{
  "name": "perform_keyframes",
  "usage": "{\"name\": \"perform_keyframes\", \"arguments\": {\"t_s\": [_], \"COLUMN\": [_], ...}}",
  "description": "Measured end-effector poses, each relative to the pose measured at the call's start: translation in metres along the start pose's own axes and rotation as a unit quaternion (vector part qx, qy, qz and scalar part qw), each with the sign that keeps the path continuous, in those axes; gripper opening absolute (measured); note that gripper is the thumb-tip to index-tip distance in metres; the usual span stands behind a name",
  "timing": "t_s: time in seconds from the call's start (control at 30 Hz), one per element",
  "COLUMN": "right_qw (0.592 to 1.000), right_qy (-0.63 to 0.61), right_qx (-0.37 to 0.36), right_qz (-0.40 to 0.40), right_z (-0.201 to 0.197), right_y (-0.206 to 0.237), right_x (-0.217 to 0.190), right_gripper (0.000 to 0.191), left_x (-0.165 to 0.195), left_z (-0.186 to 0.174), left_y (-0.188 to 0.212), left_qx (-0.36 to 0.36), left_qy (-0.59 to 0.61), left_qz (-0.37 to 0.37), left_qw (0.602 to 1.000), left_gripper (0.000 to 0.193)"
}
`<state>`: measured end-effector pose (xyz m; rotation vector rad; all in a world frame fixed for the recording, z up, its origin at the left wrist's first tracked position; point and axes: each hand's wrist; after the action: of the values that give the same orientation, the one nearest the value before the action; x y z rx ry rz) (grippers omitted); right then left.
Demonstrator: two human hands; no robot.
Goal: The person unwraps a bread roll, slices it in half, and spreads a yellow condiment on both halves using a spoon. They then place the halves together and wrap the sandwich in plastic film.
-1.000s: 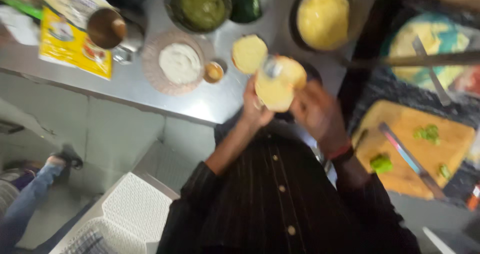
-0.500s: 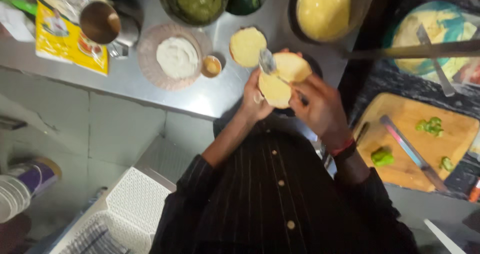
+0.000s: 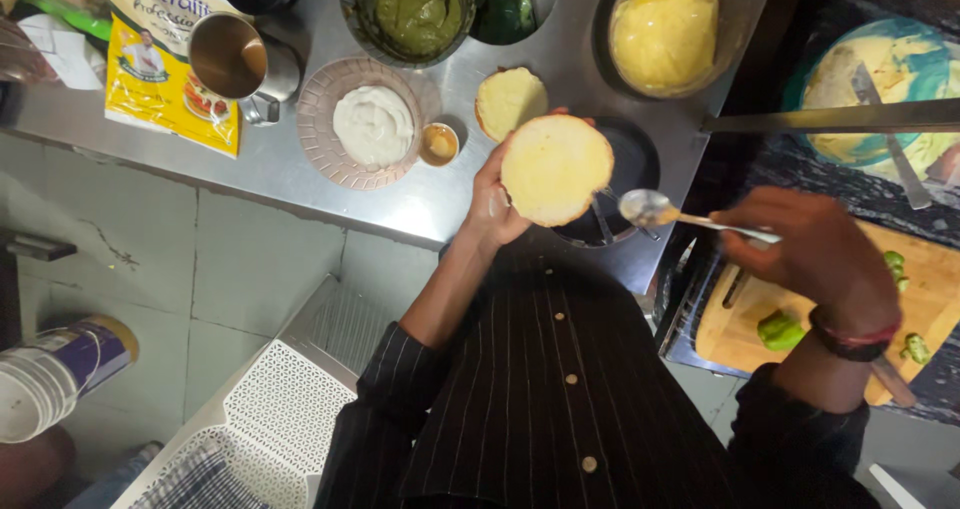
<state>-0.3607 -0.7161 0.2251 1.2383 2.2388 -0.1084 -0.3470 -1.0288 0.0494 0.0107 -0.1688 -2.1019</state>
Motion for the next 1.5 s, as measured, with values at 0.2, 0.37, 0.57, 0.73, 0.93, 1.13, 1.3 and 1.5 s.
{"name": "perform_keyframes", "arguments": {"t_s": [0.2,0.37,0.57,0.73,0.93,1.13,1.3,1.5], "right_qw": [0.978,0.954,0.966,0.93,0.957,0.973,0.97,0.967], "right_qy": [0.048,0.131,-0.002,-0.273,-0.091,0.143,-0.007,0.058], "right_qx": [0.197,0.27,0.252,0.235,0.268,0.164,0.238,0.201], "right_qz": [0.053,-0.001,-0.062,0.073,-0.068,-0.07,-0.056,-0.149], "right_z": [0.066,0.134,0.151,0.139,0.116,0.077,0.068,0.076], "right_y": [-0.042,-0.135,-0.165,-0.119,-0.078,-0.053,-0.067,-0.059], "right_x": [0.077,0.139,0.136,0.138,0.071,0.0,-0.022,-0.041], "right_gripper": [0.019,0.014,0.02,0.022,0.013,0.022,0.024,0.033], "left_x": [0.013,0.017,0.019,0.026,-0.003,-0.002,-0.003,-0.001], "left_z": [-0.033,-0.032,-0.046,-0.087,-0.087,-0.033,0.003,0.011], "left_y": [0.01,0.018,0.003,-0.05,-0.087,-0.069,-0.057,-0.052], "left_qx": [0.188,0.199,0.085,0.219,0.175,0.105,0.047,-0.002], "left_qy": [-0.095,-0.04,-0.233,-0.044,-0.029,-0.04,-0.062,-0.097], "left_qz": [0.132,0.107,0.189,0.088,0.041,0.057,0.07,0.054], "left_qw": [0.968,0.973,0.95,0.971,0.983,0.992,0.994,0.994], "left_gripper": [0.05,0.058,0.065,0.053,0.05,0.057,0.06,0.061]}}
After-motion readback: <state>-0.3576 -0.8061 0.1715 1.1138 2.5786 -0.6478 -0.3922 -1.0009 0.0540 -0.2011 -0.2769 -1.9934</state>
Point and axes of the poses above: each hand's wrist, its own y-axis away from the middle knuckle, its own z-axis out of the palm, x = y × z, and after that the axes turned 4 degrees about -z, right-handed
